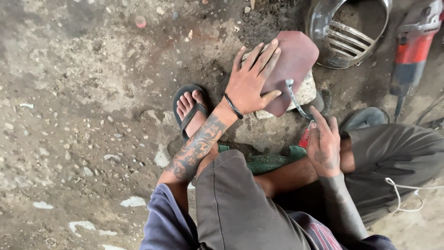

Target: A person manually sands and scrapes a small metal component using sandpaper and a metal tool while sitting on a workshop floor.

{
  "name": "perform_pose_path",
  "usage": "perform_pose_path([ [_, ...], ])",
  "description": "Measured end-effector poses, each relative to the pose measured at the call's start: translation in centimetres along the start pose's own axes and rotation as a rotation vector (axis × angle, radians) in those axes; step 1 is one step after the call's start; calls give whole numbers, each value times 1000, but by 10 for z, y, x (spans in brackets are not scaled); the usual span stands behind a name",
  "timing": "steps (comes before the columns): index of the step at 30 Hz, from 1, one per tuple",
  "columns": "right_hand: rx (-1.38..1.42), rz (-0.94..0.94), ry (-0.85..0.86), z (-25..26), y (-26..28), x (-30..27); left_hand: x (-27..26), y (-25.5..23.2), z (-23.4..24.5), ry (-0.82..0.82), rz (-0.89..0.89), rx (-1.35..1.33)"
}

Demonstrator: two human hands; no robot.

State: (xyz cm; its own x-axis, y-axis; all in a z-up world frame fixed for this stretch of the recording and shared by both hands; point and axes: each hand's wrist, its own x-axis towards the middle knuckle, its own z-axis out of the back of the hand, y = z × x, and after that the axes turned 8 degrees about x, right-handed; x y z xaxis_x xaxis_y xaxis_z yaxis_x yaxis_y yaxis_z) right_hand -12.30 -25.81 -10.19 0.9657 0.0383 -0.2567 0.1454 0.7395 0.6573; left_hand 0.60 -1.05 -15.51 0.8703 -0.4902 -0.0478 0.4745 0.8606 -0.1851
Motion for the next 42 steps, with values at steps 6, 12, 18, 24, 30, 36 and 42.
perform_pose_path([
  [6,-282,143,-122,7,45,-15,0,0,-2,-10,-5,-11],
  [12,-73,60,-7,-20,50,25,0,-3,6,76,-8,49],
  [18,5,73,24,-28,56,17,2,-2,3,104,-5,75],
  [24,-97,135,-25,-34,33,13,0,-5,-8,50,19,-85],
  [30,-132,150,-87,-45,20,17,-2,-3,-10,28,9,-112],
  [36,-80,186,-106,-42,1,20,-1,-5,-12,21,15,-82],
  [42,-106,211,-89,-39,27,14,-2,-4,-6,28,11,-97],
])
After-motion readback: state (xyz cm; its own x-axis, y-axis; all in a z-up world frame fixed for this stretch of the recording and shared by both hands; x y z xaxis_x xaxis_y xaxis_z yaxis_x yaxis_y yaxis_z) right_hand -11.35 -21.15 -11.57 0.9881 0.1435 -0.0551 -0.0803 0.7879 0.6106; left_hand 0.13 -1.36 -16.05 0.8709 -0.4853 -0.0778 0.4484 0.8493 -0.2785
